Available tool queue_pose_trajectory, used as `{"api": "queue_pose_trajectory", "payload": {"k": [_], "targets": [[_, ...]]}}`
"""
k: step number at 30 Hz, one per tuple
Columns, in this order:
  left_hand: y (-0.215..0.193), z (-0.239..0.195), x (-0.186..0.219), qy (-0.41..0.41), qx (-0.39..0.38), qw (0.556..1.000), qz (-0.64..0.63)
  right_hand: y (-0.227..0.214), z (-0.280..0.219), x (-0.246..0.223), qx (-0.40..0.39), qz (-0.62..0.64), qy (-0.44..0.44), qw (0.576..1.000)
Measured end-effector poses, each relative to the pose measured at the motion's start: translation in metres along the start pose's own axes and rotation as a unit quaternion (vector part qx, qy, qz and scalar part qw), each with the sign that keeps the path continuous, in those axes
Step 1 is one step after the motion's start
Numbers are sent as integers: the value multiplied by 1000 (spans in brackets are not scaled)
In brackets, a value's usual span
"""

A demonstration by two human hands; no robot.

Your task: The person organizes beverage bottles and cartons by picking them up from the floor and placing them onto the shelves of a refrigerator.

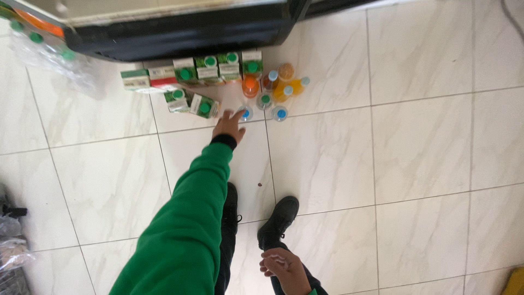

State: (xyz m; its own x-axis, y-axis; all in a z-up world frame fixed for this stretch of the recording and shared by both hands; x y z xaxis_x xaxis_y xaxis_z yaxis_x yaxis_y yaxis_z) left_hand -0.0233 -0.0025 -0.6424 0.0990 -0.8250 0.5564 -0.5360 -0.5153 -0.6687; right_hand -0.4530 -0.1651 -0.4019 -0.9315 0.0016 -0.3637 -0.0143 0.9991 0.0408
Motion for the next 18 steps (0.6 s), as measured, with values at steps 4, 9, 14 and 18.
{"api": "queue_pose_trajectory", "payload": {"k": [4,9,14,18], "targets": [[11,37,10,-11,-24,1000,-13,3,14,20,-59,-83,130,986],[47,65,-14,-23,-9,999,39,-1,19,9,-148,21,26,988],[70,69,-44,22,72,996,41,-3,28,12,-143,-32,17,989],[69,56,-61,64,112,992,-6,-12,29,31,-58,70,37,995]]}}
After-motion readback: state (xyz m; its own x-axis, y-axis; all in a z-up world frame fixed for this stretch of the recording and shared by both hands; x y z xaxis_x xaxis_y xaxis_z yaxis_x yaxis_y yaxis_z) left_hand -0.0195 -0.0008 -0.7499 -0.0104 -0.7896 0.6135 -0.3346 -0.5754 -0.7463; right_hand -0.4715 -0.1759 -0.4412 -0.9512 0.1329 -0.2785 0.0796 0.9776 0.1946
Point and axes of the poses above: each hand's wrist, its own z-axis towards the middle knuckle, its own y-axis out of the palm, x = y × z, the point moved 6 cm from there along z, towards the middle knuckle, and after that the axes turned 11 degrees about -z, right-handed, at the moved point
